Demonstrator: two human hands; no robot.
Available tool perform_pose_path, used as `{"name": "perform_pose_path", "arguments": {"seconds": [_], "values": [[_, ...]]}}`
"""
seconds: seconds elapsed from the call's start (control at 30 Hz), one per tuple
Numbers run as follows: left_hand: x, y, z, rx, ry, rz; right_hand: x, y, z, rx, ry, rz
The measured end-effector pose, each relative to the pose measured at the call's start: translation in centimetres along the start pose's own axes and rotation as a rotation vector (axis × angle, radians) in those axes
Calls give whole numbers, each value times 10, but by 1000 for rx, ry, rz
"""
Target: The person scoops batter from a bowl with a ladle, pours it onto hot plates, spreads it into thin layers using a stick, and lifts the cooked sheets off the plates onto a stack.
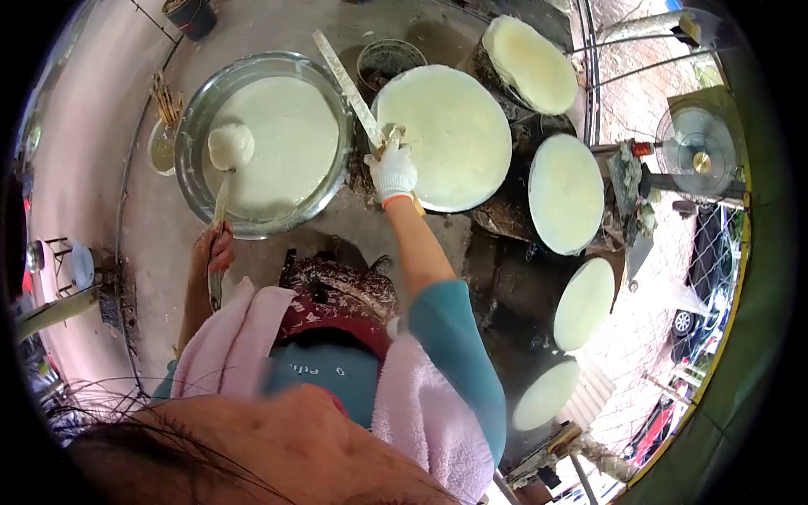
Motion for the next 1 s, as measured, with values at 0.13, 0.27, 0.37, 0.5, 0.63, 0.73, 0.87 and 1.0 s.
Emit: {"name": "perform_pose_path", "arguments": {"seconds": [0.13,0.27,0.37,0.5,0.63,0.73,0.87,1.0], "values": [[-12,9,4,27,82,-30,-18,-22,5,-150,104,49],[-7,-1,9,50,137,-93,-101,-54,-17,-311,140,-60],[12,-13,10,36,121,-194,-216,-84,-12,-574,112,-144],[43,-36,19,91,191,-196,-363,-136,-21,-509,106,-144],[92,-53,23,160,319,-212,-468,-206,-105,-429,-492,-228],[125,-63,23,233,422,-202,-496,-263,-195,-345,-825,-380],[140,-74,31,268,410,-155,-452,-309,-303,-174,-1008,-504],[173,-85,23,269,422,-158,-351,-349,-371,-221,-1441,-566]]}}
Point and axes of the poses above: each hand's wrist, its own y-axis away from the middle knuckle, its own x-axis out of the palm, z = x × y, the point moved 6 cm from there along -y, towards the middle knuckle, and after that the axes turned 5 degrees about z, right-handed, at the moved point
